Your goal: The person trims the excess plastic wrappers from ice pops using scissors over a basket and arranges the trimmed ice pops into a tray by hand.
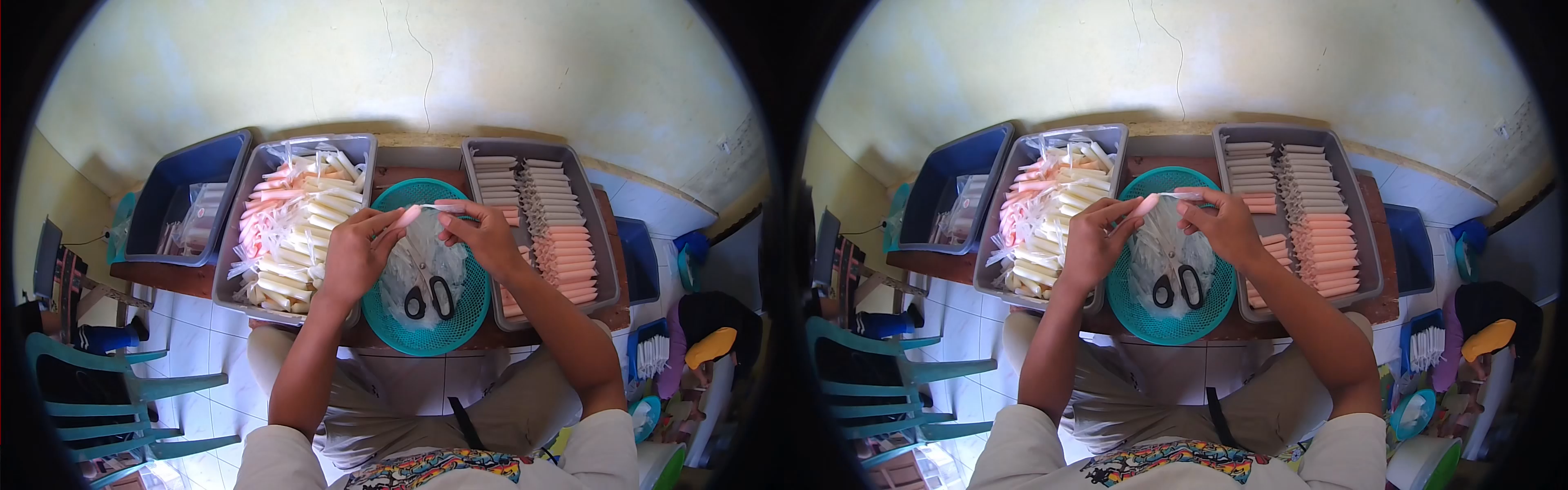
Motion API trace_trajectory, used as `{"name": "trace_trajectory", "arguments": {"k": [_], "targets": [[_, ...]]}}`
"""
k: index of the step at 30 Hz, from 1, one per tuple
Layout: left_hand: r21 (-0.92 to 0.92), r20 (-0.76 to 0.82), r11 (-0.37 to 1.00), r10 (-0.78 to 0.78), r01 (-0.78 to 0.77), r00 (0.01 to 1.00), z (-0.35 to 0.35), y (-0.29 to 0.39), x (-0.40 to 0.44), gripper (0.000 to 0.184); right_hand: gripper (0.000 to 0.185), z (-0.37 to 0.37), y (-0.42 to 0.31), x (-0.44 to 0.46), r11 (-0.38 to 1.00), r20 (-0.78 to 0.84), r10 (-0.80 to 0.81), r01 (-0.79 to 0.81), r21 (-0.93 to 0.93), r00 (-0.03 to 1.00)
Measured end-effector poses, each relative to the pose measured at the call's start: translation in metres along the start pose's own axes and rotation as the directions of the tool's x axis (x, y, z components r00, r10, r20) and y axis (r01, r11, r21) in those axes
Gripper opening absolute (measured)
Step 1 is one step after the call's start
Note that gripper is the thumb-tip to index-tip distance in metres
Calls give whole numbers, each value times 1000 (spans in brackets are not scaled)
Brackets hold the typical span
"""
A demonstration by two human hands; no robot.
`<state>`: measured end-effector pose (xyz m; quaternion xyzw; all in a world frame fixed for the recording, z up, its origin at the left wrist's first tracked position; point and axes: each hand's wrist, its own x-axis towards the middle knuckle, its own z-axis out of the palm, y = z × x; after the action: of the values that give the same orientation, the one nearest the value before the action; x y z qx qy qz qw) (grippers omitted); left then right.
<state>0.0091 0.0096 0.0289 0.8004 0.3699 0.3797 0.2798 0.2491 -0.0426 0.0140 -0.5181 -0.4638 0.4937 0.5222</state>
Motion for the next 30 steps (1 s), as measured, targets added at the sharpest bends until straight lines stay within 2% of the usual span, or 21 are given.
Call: {"name": "trace_trajectory", "arguments": {"k": [2,5,7,8,9,10,11,13,14,16,19,23,30], "targets": [[22,-44,1000,-13,14,999,0,-3,0,32,36,8,7,-5,1000,31,-17,17,0,999],[62,-116,998,14,-7,993,2,-9,1,31,41,18,10,-9,995,-10,21,-20,101,1000],[73,-130,997,1,8,992,2,-9,2,31,53,20,10,-11,974,61,121,-107,-198,991],[83,-143,996,-14,26,990,2,-10,2,31,53,22,11,-15,975,61,118,-104,-197,991],[84,-144,996,-13,25,990,1,-10,2,31,58,24,13,-19,873,143,64,15,-487,988],[71,-155,997,-10,21,988,1,-10,2,30,64,26,14,-25,681,237,37,150,-717,971],[57,-164,998,-9,18,986,2,-11,1,29,64,31,24,-31,681,239,36,151,-717,970],[68,-167,998,-4,16,986,2,-11,0,29,67,45,44,-42,445,231,-42,225,-867,972],[78,-166,997,2,11,986,2,-11,-1,29,67,51,47,-44,447,231,-43,225,-866,972],[84,-157,996,4,10,988,3,-13,-1,29,57,62,43,-48,429,145,187,52,-902,972],[92,-154,996,14,1,988,4,-12,-1,29,61,67,49,-48,420,111,249,-4,-908,962],[97,-157,995,21,-6,987,4,-13,-2,29,61,71,54,-50,420,75,231,-30,-907,970],[118,-155,993,21,-2,988,4,-11,-4,29,80,69,62,-49,380,108,190,29,-924,976]]}}
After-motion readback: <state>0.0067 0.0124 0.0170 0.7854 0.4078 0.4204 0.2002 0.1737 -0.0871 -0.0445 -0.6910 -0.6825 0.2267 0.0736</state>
